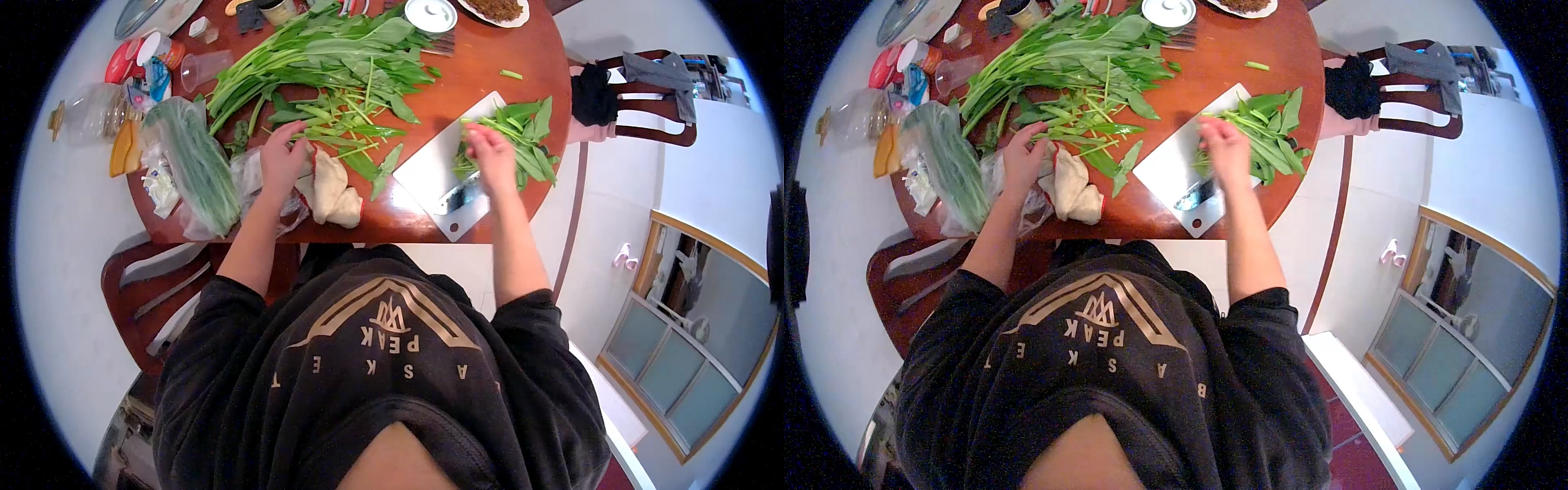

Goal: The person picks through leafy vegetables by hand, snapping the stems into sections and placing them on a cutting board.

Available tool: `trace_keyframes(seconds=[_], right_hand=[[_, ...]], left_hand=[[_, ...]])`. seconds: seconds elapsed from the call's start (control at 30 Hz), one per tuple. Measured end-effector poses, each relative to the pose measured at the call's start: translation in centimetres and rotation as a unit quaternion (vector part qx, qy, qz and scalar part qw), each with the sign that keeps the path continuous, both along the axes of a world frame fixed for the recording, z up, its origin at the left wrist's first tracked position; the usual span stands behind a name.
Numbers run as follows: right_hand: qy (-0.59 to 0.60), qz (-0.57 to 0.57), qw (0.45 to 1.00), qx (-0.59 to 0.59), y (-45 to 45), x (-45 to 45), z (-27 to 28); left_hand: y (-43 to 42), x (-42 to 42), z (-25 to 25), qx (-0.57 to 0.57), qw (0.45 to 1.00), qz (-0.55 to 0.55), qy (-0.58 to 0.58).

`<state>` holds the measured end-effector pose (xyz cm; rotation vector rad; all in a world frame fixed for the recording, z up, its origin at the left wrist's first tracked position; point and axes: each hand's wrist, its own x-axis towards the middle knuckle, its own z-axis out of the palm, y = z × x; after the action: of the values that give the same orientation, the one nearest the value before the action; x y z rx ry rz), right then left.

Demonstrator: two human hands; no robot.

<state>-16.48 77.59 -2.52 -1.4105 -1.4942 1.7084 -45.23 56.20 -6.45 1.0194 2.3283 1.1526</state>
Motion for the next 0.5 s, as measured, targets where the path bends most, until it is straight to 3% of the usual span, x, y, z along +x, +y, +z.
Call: trace_keyframes(seconds=[0.1,0.2,0.3,0.37,0.4,0.5], right_hand=[[-0.120,0.000,0.961,0.248,3.4,3.4,-1.2],[-0.276,0.041,0.899,0.338,5.0,5.7,-0.5],[-0.343,0.075,0.822,0.448,5.6,7.0,-1.9],[-0.315,0.067,0.840,0.437,5.2,7.1,-1.6],[-0.323,0.070,0.838,0.434,4.9,6.9,-1.3],[-0.285,0.092,0.864,0.405,4.0,6.9,-1.4]], left_hand=[[-0.4,-0.9,-0.4,0.022,0.999,0.028,0.014],[-0.1,-2.8,0.8,-0.001,0.997,0.062,0.044],[0.1,-6.7,0.5,0.020,0.989,0.077,0.128],[0.1,-9.3,1.1,0.007,0.980,0.098,0.176],[-0.3,-11.4,0.1,0.019,0.960,0.083,0.265],[-0.7,-14.3,0.0,-0.089,0.952,0.119,0.268]])
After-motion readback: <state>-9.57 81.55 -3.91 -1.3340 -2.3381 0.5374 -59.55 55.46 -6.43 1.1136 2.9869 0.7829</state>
